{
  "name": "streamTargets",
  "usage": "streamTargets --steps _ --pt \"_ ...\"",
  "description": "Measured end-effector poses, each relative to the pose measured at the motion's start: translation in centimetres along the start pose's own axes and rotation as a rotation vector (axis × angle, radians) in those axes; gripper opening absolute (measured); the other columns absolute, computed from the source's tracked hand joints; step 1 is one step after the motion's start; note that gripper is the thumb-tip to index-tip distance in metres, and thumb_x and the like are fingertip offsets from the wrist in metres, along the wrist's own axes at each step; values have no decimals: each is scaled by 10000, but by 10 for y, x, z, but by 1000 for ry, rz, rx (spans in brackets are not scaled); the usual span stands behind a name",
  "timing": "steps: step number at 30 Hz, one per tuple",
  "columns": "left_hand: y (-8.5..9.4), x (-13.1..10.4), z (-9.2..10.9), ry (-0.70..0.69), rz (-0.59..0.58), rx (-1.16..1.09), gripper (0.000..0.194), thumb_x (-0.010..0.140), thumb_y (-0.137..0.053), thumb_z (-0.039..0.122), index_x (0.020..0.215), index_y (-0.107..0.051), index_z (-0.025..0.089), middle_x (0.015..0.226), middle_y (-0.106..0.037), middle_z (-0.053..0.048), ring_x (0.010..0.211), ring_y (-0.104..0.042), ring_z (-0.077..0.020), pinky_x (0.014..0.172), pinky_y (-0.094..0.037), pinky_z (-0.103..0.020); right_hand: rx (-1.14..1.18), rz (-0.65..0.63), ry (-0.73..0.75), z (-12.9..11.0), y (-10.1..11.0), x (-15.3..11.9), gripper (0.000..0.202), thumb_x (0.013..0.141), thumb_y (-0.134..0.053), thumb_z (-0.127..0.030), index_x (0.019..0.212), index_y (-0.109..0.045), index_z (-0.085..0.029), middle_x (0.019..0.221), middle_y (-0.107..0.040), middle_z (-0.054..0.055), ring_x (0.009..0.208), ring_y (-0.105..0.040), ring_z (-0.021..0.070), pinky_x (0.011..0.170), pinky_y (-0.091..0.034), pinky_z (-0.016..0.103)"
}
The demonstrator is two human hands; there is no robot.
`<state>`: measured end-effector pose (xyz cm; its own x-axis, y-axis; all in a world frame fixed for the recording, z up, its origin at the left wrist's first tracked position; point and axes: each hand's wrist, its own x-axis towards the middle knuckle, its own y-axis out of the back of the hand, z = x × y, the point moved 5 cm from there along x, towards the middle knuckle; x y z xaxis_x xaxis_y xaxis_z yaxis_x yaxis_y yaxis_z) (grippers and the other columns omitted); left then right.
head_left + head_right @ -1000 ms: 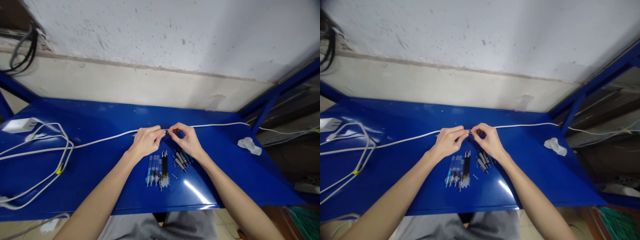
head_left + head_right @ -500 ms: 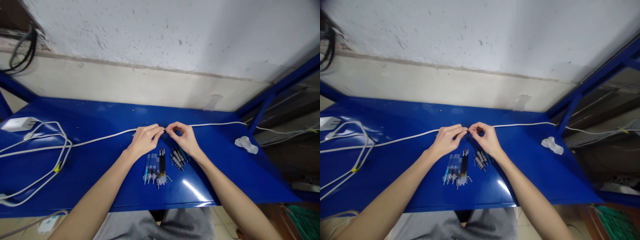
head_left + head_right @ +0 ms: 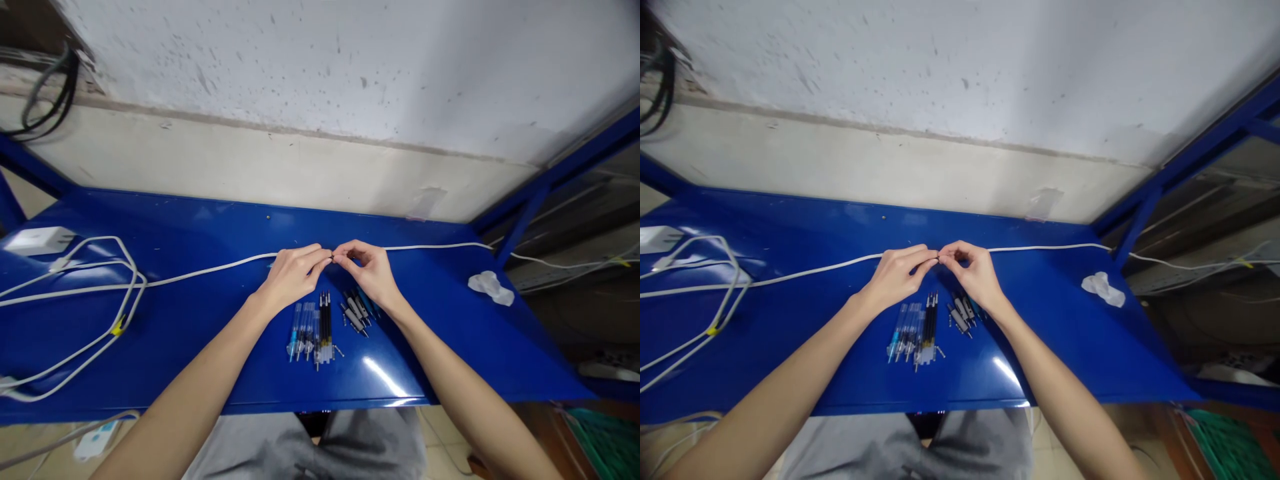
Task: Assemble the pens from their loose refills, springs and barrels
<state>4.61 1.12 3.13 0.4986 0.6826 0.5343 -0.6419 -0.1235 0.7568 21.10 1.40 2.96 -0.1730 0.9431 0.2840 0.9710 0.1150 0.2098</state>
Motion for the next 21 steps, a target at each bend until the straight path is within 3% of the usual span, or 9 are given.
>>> streamTargets --steps 4,7,12,15,18,21 --pt "2 2 5 -29 0 -19 248 1063 -501 313 1186 -693 215 973 -732 -20 780 -680 -133 641 -441 -242 69 12 -30 -1 1 0 244 835 -810 -383 856 -656 -195 706 -695 -12 645 -627 135 661 -480 272" --pt "3 2 7 -60 -5 8 261 1066 -496 343 1107 -717 210 889 -717 -11 733 -666 -127 597 -414 -240 92 -1 -67 -1 1 0 322 813 -818 -453 761 -647 -186 647 -698 5 583 -616 135 589 -460 261" --pt "1 0 6 -90 1 17 248 1065 -480 253 1062 -723 206 846 -721 2 700 -669 -124 574 -398 -244 73 -7 -79 -3 1 1 343 812 -813 -486 729 -675 -183 604 -691 8 567 -612 145 609 -477 281" --pt "1 -1 5 -87 35 9 247 1068 -480 274 1071 -718 209 933 -761 -10 773 -717 -139 624 -446 -241 -94 88 -12 -20 7 -5 255 871 -771 -432 811 -736 -186 713 -719 25 651 -630 160 636 -480 294" --pt "0 -1 5 -76 41 12 272 1075 -469 310 1077 -723 213 974 -777 -26 835 -744 -157 657 -474 -241 -385 243 130 -53 11 -32 153 922 -732 -328 1031 -759 -224 895 -728 36 794 -631 182 723 -493 323" --pt "0 1 5 -57 34 35 310 1081 -448 335 1046 -734 219 914 -775 -27 807 -747 -159 632 -465 -240 -555 112 228 -80 -2 -77 95 945 -704 -237 1030 -745 -233 923 -721 41 879 -631 201 807 -511 357"
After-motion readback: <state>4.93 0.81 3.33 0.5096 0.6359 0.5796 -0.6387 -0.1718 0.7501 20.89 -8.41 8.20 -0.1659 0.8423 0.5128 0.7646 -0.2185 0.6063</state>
